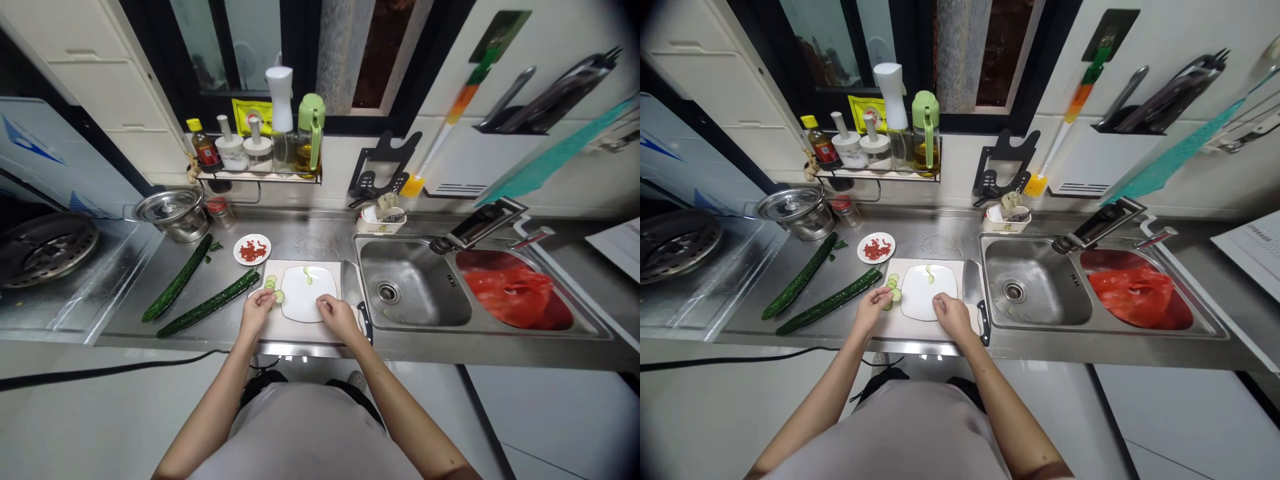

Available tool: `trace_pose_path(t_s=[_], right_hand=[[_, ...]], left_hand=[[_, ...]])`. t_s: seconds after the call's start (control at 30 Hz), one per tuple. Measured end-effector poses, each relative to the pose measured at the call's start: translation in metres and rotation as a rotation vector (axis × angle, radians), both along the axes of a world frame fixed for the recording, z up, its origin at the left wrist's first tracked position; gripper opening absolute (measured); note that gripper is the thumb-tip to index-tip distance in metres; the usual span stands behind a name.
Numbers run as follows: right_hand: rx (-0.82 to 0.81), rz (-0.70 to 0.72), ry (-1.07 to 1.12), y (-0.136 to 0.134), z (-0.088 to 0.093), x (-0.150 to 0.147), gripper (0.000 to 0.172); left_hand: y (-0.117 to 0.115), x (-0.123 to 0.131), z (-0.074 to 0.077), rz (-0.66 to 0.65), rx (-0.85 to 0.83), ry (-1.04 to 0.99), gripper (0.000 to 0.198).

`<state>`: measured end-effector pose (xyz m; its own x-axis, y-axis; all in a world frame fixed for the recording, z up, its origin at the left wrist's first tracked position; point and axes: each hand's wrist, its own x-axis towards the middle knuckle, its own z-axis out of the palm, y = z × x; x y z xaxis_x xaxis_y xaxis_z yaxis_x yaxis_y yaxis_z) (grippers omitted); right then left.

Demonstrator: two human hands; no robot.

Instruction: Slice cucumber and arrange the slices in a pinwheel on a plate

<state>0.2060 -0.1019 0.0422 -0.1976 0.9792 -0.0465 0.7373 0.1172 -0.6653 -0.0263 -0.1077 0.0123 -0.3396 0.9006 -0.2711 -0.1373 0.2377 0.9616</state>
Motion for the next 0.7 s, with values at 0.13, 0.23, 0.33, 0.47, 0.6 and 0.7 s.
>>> trace_pose_path(t_s=[0.13, 0.23, 0.33, 0.47, 0.6, 0.7], right_hand=[[-0.01, 0.02, 0.196, 0.013, 0.006, -0.021, 0.025], [-0.021, 0.048, 0.384, 0.024, 0.011, -0.038, 0.027], [-0.042, 0.106, 0.507, 0.032, 0.015, -0.051, 0.022], [-0.092, 0.115, 0.564, 0.038, 0.015, -0.057, 0.015], [-0.098, 0.052, 0.633, 0.042, 0.016, -0.055, 0.015], [-0.052, 0.009, 0.661, 0.046, 0.021, -0.052, 0.017]], left_hand=[[0.006, 0.006, 0.015, -0.062, 0.02, -0.032, 0.05], [0.008, 0.011, 0.024, -0.14, 0.055, -0.008, 0.045], [0.008, 0.015, 0.031, -0.199, 0.088, 0.035, 0.04], [0.01, 0.022, 0.039, -0.199, 0.116, -0.001, 0.038], [0.012, 0.025, 0.043, -0.122, 0.078, -0.031, 0.043], [0.014, 0.026, 0.046, -0.116, -0.026, -0.046, 0.047]])
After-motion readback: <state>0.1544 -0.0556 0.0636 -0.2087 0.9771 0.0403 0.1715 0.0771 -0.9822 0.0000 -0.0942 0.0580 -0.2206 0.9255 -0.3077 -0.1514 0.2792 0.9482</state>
